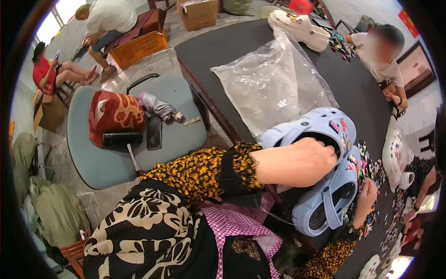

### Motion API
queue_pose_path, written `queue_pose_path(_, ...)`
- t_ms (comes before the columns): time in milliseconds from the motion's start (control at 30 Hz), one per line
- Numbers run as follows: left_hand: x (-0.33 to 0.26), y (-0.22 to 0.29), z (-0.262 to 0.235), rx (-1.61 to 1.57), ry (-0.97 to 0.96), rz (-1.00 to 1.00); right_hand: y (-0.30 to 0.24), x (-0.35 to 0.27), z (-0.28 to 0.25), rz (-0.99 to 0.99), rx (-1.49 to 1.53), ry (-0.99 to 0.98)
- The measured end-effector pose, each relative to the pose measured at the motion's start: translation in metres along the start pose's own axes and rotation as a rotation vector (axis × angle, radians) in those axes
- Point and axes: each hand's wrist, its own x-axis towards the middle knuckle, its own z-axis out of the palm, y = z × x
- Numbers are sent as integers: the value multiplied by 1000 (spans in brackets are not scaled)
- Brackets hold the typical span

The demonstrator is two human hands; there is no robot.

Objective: Attaching decorative charms to rubber clogs.

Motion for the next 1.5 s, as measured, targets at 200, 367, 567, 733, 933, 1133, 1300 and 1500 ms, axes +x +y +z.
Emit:
queue_pose_path(200, -1, -13, 5, -54, 10, 4, 3, 8, -17, 198, 270, 65)
queue_pose_path(367, 12, -9, 12, -38, -5, 66, -16, 14, -74, 229, 278, 173)
queue_pose_path(567, 5, -7, 9, 72, -44, 38, -126, 63, -92, 175, 262, 39)
queue_pose_path(733, 7, 6, 7, 152, -64, 77, -209, 89, -87, -150, 386, -266)
queue_pose_path(933, 8, 10, 4, 136, -29, 112, -218, 101, -61, 6, 612, -495)
queue_pose_path(1133, 6, 2, -5, 24, 7, 108, -193, 103, -58, 219, 777, -468)
queue_pose_path(1300, 7, 3, -6, 21, -4, 94, -157, 95, -62, 224, 676, -387)
queue_pose_path(1500, 8, 5, -5, 29, -30, 80, -112, 77, -59, 179, 405, -284)
